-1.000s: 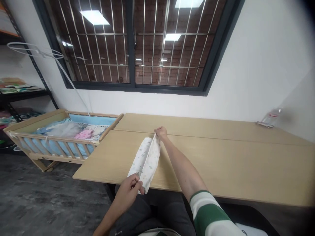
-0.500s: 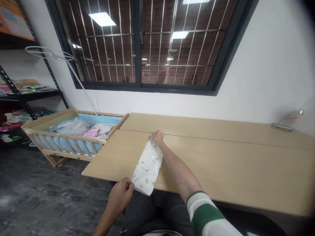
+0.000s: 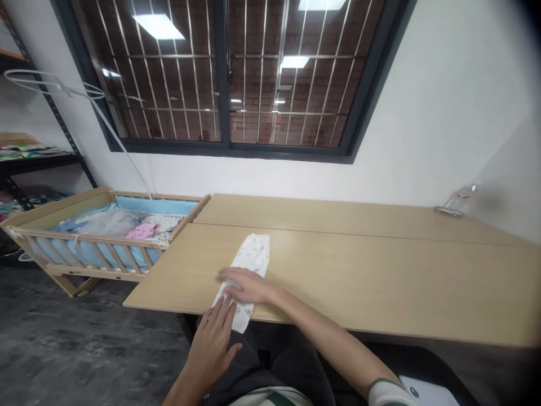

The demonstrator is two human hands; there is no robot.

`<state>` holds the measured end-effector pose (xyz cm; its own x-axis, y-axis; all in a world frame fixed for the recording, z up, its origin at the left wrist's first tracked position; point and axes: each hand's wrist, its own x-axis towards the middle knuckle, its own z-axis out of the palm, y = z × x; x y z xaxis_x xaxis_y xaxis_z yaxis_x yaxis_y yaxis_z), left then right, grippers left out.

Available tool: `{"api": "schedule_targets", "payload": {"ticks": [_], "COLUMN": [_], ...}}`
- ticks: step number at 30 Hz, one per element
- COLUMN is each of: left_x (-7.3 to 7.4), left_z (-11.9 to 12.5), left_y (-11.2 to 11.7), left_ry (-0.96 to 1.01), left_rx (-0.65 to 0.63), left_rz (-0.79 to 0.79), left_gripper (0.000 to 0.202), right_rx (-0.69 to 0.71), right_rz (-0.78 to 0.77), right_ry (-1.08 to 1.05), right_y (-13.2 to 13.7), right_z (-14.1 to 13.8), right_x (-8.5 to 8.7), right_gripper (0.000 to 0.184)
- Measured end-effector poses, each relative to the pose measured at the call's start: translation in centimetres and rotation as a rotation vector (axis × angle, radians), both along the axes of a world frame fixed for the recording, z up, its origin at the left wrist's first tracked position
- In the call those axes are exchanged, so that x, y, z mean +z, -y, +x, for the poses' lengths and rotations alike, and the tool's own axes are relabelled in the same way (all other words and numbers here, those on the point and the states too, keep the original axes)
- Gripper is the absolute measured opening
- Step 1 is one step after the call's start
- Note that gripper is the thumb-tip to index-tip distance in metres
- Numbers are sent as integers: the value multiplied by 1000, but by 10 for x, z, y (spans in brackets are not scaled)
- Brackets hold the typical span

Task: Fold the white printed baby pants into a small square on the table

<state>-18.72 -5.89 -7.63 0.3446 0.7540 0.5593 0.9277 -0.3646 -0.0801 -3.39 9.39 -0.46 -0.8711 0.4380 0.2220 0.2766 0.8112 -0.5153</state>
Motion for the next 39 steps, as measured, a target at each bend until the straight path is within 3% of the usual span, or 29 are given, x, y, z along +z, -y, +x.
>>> {"api": "schedule_targets", "payload": {"ticks": [3, 6, 12, 17, 23, 27, 31, 35, 39], "left_x": [-24, -35, -23, -20, -26, -30, -39, -48, -47], "left_z": [8, 20, 59, 94, 105, 96, 89, 88, 90], "left_y": [-4, -9, -30, -33, -8, -5, -9, -9, -6], "left_ry": [-32, -19, 66, 91, 67, 47, 16, -49, -37], "left_rx": [43, 82, 46, 7, 29, 25, 19, 30, 42], "left_rz": [54, 94, 130, 121, 50, 112, 134, 105, 100], "left_gripper": [34, 30, 39, 37, 42, 34, 46, 54, 57], "right_rx": [149, 135, -75, -187, -28, 61, 17, -80, -205], "right_rz": [-19, -58, -93, -71, -99, -83, -57, -61, -47], "right_ry": [46, 105, 210, 237, 184, 205, 249, 237, 291], "right_y": [30, 34, 3, -1, 31, 36, 7, -44, -100], "right_z": [4, 18, 77, 118, 108, 93, 89, 90, 89], "right_x": [-6, -15, -23, -15, 2, -4, -17, -24, -30], "right_gripper": [54, 55, 55, 54, 52, 51, 56, 61, 64]}}
